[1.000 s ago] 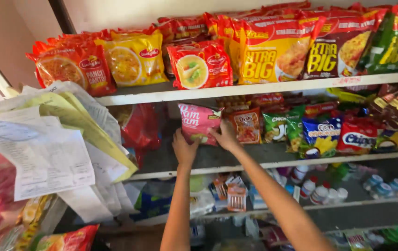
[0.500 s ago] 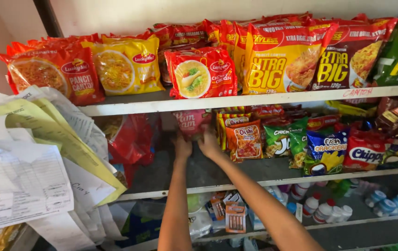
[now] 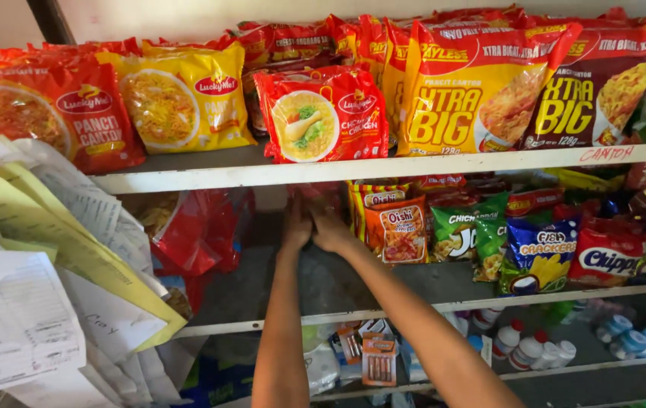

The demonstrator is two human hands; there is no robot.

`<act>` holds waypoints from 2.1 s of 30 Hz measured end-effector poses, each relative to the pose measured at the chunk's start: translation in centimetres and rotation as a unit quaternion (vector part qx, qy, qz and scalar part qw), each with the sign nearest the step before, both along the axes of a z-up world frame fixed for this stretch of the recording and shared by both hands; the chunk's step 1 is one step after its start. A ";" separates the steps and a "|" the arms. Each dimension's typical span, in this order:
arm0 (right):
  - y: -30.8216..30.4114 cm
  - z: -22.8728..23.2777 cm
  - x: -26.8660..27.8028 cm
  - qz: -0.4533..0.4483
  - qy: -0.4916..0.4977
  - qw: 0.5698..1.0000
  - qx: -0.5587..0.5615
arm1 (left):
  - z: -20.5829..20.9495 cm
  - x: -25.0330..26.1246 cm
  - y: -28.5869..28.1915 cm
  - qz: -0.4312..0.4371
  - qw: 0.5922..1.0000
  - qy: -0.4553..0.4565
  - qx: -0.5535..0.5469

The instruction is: The recorder takes snack bags from a plastic bin, wipes them with a cloth, and organizes them onto the store shelves.

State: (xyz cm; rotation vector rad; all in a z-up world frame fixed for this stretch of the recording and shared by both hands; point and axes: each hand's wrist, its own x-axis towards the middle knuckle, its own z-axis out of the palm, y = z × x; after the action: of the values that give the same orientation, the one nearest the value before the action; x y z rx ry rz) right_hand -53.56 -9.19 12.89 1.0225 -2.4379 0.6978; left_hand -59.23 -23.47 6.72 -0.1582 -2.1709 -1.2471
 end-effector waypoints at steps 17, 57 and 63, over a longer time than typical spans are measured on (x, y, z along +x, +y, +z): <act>14.0 2.4 25.5 0.029 -0.249 0.945 -0.209 | 7.4 28.0 8.5 0.027 0.978 0.039 0.205; 40.8 -49.2 46.0 -0.401 -0.632 0.583 -0.316 | -38.5 53.7 11.3 0.195 0.913 -0.353 0.051; 43.9 -45.5 45.0 -0.345 -0.579 0.627 -0.392 | -33.9 53.3 12.1 0.180 0.923 -0.339 0.002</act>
State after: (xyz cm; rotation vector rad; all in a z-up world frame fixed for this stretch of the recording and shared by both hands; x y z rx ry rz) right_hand -8.56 34.72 -32.60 -1.0283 -2.4103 2.2304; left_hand -5.89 -11.39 -27.20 0.7528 -2.5949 -1.1938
